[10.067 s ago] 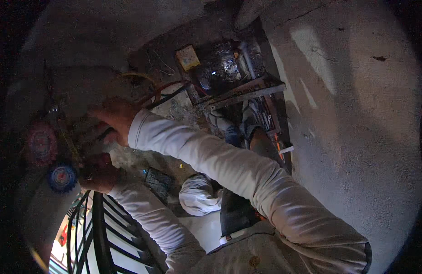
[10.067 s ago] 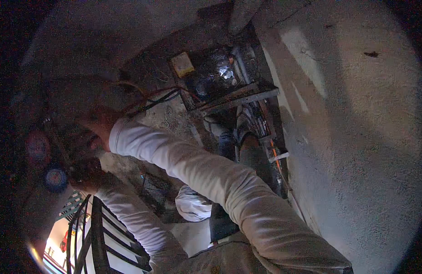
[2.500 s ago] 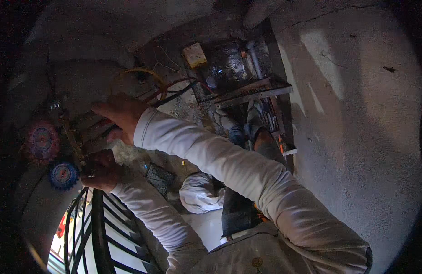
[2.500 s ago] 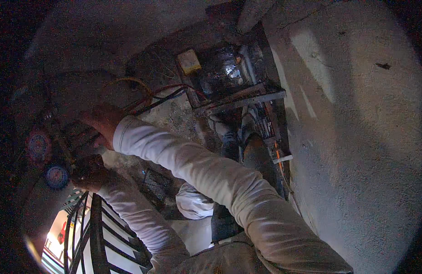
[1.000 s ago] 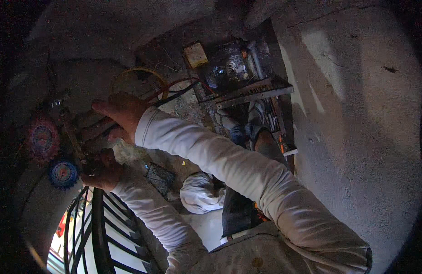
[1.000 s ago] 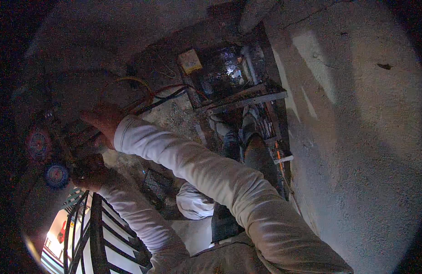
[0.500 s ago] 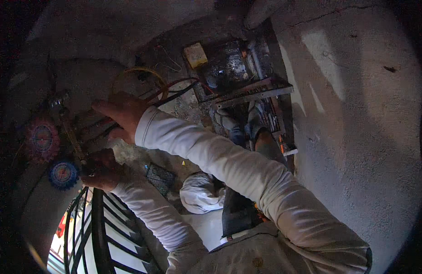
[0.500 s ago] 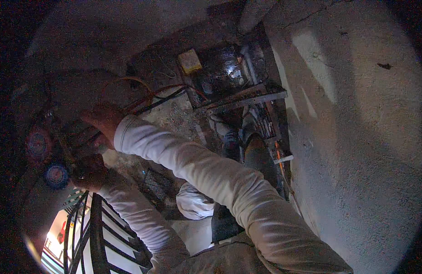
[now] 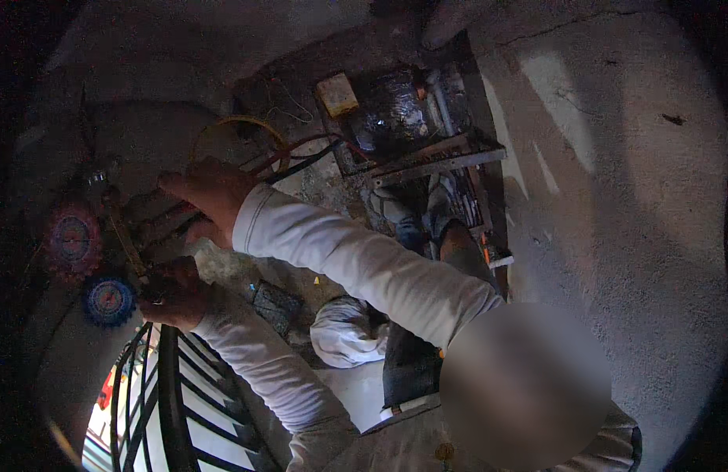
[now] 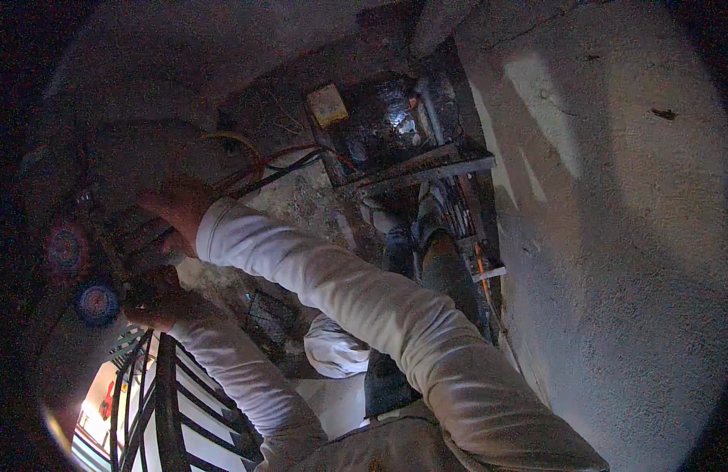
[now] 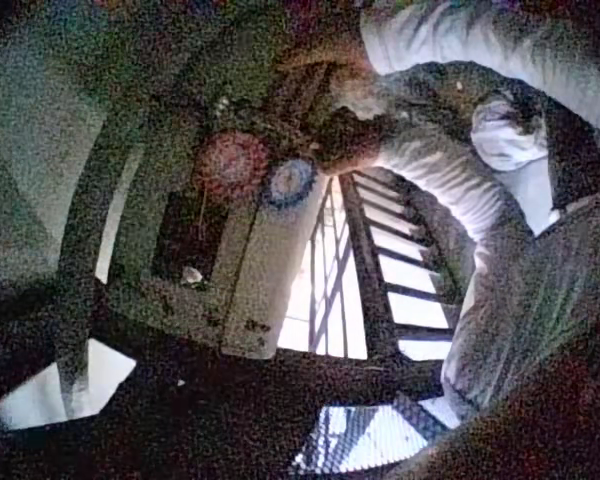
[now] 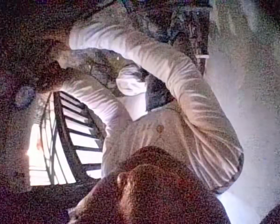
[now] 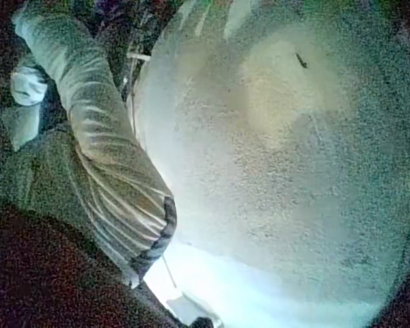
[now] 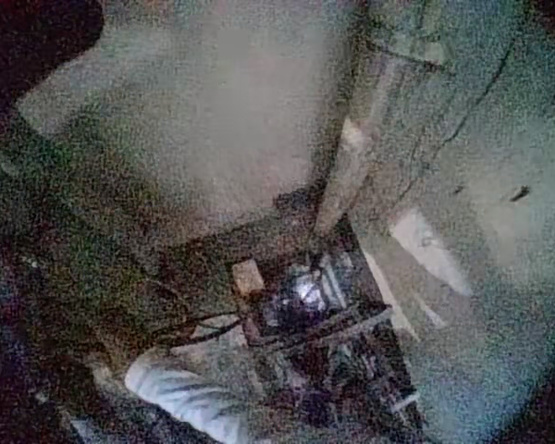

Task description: Checking the pressure and state of an air conditioning unit using manifold gauges.

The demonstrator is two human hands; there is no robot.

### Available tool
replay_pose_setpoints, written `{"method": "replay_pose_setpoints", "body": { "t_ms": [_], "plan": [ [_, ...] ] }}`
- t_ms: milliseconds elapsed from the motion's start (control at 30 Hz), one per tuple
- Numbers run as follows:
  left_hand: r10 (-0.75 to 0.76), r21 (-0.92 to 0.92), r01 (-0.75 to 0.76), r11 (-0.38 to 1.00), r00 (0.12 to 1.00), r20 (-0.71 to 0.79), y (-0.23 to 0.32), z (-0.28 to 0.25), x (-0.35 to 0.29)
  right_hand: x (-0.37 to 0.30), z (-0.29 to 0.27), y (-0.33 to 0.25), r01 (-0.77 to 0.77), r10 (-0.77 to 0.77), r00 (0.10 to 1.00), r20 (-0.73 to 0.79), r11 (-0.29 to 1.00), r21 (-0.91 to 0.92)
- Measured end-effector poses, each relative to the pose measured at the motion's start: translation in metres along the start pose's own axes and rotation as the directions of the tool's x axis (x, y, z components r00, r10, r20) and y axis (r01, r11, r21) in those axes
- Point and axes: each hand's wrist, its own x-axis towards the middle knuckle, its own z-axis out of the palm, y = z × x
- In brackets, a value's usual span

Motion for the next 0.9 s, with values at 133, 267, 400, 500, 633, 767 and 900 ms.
{"method": "replay_pose_setpoints", "body": {
  "t_ms": [133, 267, 400, 500, 633, 767, 900],
  "plan": [
    [-0.032, 0.125, 0.037, 0.991, 0.999, -0.044, -0.003, 0.012, -0.005, -0.003, 0.0, 0.008, -0.002, 0.002, 1.0, -0.028, 1.0, -0.007],
    [0.028, 0.188, -0.018, 0.982, 0.998, -0.048, 0.003, 0.012, -0.003, 0.002, 0.002, -0.001, -0.001, 0.001, 0.999, -0.033, 1.0, -0.005],
    [0.065, 0.086, -0.078, 0.993, 0.988, 0.139, -0.002, -0.007, 0.008, 0.002, 0.001, 0.003, 0.048, -0.049, 0.998, -0.048, 0.998, -0.029],
    [0.098, 0.122, -0.113, 0.986, 0.988, 0.119, -0.003, 0.005, -0.001, 0.0, 0.003, 0.005, 0.091, -0.096, 0.99, -0.106, 0.995, -0.049],
    [0.145, 0.18, -0.159, 0.971, 0.986, 0.088, -0.004, 0.022, -0.018, -0.001, 0.009, 0.012, 0.072, -0.081, 0.994, -0.078, 0.991, -0.111],
    [0.086, 0.232, -0.123, 0.965, 0.983, 0.163, 0.011, 0.003, -0.002, 0.006, 0.013, 0.001, 0.078, -0.079, 0.994, -0.078, 0.997, -0.019],
    [-0.027, 0.194, -0.007, 0.981, 0.985, 0.17, 0.002, -0.01, 0.004, -0.001, 0.002, 0.005, 0.08, -0.08, 0.993, -0.09, 0.997, -0.007]
  ]
}}
